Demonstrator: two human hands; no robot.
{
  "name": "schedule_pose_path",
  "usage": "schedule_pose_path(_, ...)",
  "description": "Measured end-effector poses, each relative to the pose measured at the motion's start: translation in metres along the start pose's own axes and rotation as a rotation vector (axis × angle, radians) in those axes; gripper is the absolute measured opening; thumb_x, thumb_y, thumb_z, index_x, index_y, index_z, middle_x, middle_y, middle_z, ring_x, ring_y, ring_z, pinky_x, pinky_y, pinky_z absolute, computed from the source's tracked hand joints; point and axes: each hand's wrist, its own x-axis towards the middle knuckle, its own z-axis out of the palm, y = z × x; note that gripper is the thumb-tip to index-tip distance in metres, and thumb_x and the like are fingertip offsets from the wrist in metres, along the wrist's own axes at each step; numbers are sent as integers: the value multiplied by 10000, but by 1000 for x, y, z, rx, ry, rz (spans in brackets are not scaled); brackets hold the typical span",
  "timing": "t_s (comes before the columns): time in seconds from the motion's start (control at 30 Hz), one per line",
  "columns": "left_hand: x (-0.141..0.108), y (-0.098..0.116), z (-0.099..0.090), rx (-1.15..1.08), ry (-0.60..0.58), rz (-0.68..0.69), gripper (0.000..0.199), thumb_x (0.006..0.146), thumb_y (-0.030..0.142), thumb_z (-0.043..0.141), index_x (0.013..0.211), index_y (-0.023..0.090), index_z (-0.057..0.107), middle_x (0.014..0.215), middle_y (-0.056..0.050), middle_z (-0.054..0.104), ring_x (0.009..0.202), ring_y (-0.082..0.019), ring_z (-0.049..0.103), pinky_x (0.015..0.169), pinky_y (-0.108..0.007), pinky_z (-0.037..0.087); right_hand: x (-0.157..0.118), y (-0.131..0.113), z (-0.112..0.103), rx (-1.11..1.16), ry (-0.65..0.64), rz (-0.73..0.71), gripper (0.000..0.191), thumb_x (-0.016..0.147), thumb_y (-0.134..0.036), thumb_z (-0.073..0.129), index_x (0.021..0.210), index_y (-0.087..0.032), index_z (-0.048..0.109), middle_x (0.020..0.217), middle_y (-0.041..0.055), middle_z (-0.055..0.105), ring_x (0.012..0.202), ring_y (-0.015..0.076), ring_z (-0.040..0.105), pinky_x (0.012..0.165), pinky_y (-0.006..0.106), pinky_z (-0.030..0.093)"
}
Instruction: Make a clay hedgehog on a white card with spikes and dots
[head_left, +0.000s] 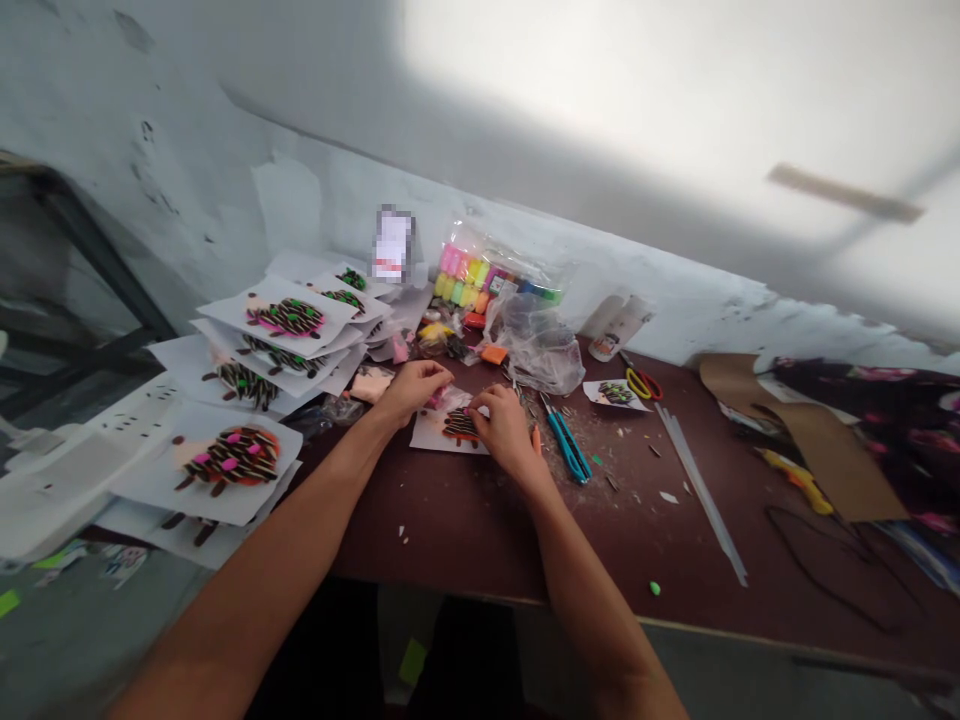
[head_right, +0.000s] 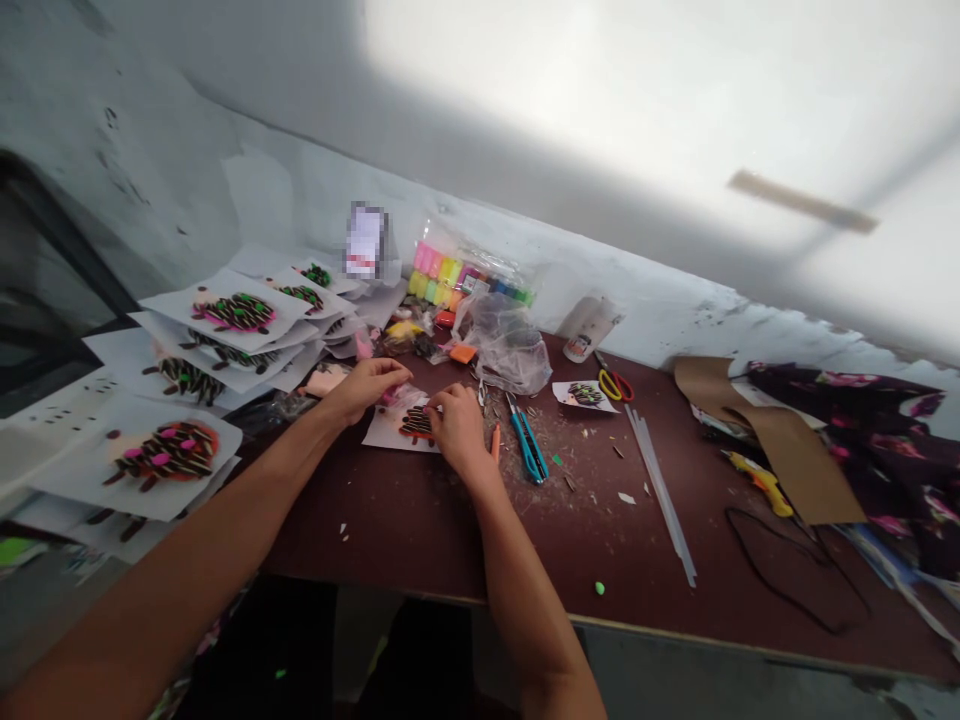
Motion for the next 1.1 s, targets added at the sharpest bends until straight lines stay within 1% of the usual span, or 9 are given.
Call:
schedule_pose_path(0.17, 1, -1, -1, 4, -11, -2, 157, 673, 268, 698, 652, 146, 601, 534, 53, 496, 464, -66, 427, 430, -167, 335, -2, -5, -4, -41, -16, -11, 198, 920, -150, 578, 921, -177, 774, 1017, 103, 656, 979, 228, 546, 882, 335, 419)
schedule_pose_path(0.3, -1, 1, 0, -19, -13, 32, 197, 656, 298, 729, 653, 147, 601, 560, 53, 502, 486, -65, 426, 437, -166, 325, -5, -9, -7, -68, -25, -18, 243, 901, -122, 558, 948, -184, 788, 1025, 96, 665, 997, 235, 540, 891, 336, 422)
schedule_pose_path(0.4, -2, 3, 0, -17, -51, 42, 208, 653, 316, 735, 675, 145, 618, 584, 48, 525, 487, -63, 424, 441, -172, 325, -7, -11, -9, -91, -31, -27, 263, 877, -108, 562, 968, -192, 793, 1039, 94, 663, 1007, 236, 534, 902, 340, 425)
schedule_pose_path(0.5, -3, 2, 0, 13, -95, 53, 203, 669, 328, 716, 697, 146, 632, 566, 51, 514, 459, -60, 405, 418, -175, 290, -8, -12, -10, -114, -40, -25, 279, 872, -102, 554, 979, -192, 795, 1046, 98, 659, 1012, 238, 530, 904, 341, 427)
schedule_pose_path(0.63, -3, 0, 0, 41, -130, 55, 210, 684, 342, 707, 722, 149, 635, 551, 56, 501, 431, -58, 405, 396, -174, 253, -8, -13, -11, -134, -55, -31, 286, 881, -100, 536, 951, -193, 797, 1023, 98, 653, 1003, 235, 526, 895, 338, 427)
schedule_pose_path(0.77, -3, 0, 1, 42, -152, 30, 211, 681, 335, 710, 722, 149, 621, 557, 56, 514, 431, -55, 416, 398, -169, 271, -8, -13, -11, -156, -58, -27, 263, 876, -101, 534, 913, -173, 784, 1017, 102, 650, 1001, 232, 523, 892, 333, 426)
schedule_pose_path(0.9, -3, -1, 2, 46, -170, 27, 228, 675, 345, 722, 715, 149, 614, 565, 56, 523, 442, -55, 427, 414, -169, 300, -8, -13, -11, -167, -76, -10, 254, 866, -91, 530, 928, -146, 770, 1031, 110, 652, 1007, 232, 522, 896, 333, 427)
schedule_pose_path(1.1, -1, -4, 1, 50, -160, 48, 247, 673, 372, 723, 734, 151, 631, 568, 57, 523, 440, -61, 420, 426, -182, 303, -8, -13, -12, -157, -86, -17, 257, 864, -81, 522, 900, -158, 764, 1036, 106, 651, 997, 225, 526, 886, 328, 426)
